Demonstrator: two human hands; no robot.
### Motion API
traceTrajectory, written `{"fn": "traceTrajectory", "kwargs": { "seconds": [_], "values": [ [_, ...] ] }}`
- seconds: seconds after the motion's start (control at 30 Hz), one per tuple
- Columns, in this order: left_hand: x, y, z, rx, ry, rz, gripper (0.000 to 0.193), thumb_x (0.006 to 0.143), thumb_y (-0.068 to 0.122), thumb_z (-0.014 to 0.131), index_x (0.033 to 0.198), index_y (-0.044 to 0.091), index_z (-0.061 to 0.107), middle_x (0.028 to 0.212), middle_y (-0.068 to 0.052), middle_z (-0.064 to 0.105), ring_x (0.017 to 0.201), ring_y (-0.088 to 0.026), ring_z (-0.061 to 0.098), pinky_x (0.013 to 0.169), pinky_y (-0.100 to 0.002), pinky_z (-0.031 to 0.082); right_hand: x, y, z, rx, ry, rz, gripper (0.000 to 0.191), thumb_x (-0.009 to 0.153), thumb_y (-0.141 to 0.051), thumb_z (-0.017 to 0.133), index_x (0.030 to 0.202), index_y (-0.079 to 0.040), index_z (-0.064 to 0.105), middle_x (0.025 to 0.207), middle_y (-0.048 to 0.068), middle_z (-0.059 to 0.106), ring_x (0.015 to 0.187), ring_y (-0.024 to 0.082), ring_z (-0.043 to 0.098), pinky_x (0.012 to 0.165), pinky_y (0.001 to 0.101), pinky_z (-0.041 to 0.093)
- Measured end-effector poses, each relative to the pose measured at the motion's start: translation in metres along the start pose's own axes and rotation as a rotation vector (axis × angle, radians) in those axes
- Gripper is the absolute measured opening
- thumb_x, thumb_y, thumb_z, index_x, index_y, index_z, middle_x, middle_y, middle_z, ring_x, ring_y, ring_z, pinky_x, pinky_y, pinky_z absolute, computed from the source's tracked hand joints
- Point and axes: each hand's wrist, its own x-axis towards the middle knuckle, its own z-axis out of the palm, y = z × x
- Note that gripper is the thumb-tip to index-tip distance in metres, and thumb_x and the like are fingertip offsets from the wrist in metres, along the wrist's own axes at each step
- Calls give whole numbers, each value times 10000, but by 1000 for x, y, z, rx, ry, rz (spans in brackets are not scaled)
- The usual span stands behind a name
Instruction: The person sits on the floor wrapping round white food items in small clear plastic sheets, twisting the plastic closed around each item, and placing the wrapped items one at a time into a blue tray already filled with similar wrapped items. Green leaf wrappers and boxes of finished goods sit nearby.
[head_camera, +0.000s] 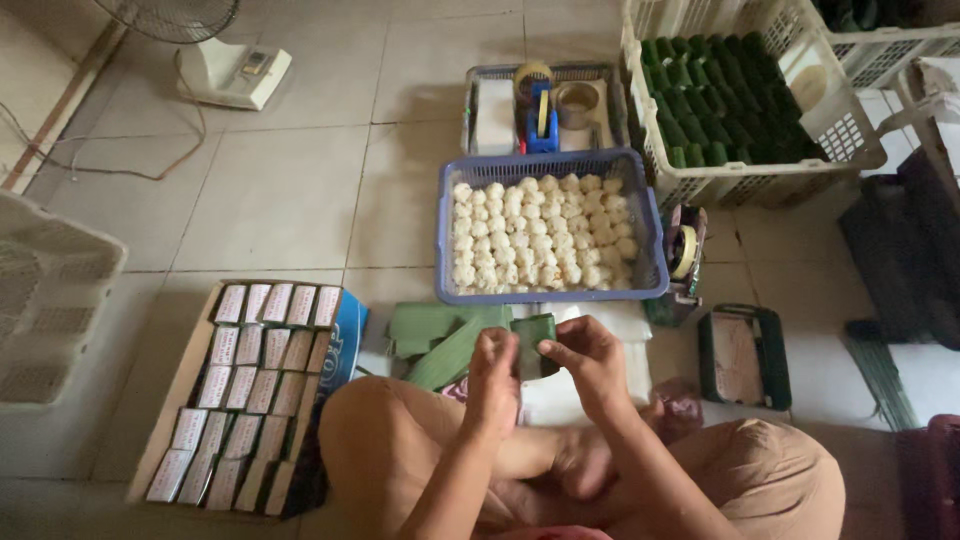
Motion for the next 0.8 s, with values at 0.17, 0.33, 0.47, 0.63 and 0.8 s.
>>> {"fn": "traceTrajectory", "kwargs": {
  "seconds": [0.17, 0.33, 0.47, 0.63, 0.8],
  "values": [
    [-10, 12, 30, 181, -55, 12, 459, 935, 117, 677, 1360, 75, 510, 1089, -31, 684, 1026, -140, 621, 941, -292, 500, -10, -17, 4, -110, 42, -69, 210, 818, 23, 797, 1007, 34, 707, 919, 77, 760, 831, 129, 709, 753, 277, 580],
    [-7, 10, 33, 353, -81, 38, 456, 956, 88, 687, 1379, 4, 539, 1167, -31, 684, 1078, -121, 635, 974, -278, 522, -21, -28, -1, -149, 40, -35, 163, 973, -98, 694, 1035, 37, 763, 912, 70, 752, 840, 109, 663, 783, 272, 556],
    [1, -4, 13, 538, -87, 86, 427, 912, 53, 743, 1313, 5, 604, 1118, -49, 691, 994, -112, 646, 884, -269, 553, -24, -22, -8, -228, 9, -207, 153, 956, -96, 683, 998, 44, 731, 988, 74, 718, 933, 125, 664, 848, 272, 542],
    [7, -32, -24, 656, -43, 10, 399, 858, 7, 798, 1241, -9, 684, 1074, -83, 713, 938, -139, 665, 850, -289, 583, -29, 3, -25, -609, -34, -331, 118, 883, -68, 703, 934, 17, 768, 948, 138, 737, 910, 203, 686, 813, 306, 554],
    [-2, -43, -49, 334, 134, -210, 408, 825, -15, 754, 1212, 33, 634, 1067, -96, 688, 904, -218, 683, 812, -380, 590, 1, 8, -106, -874, 162, -73, 160, 894, -188, 725, 1005, -89, 783, 871, 124, 779, 656, 235, 753, 632, 365, 589]
  ]
}}
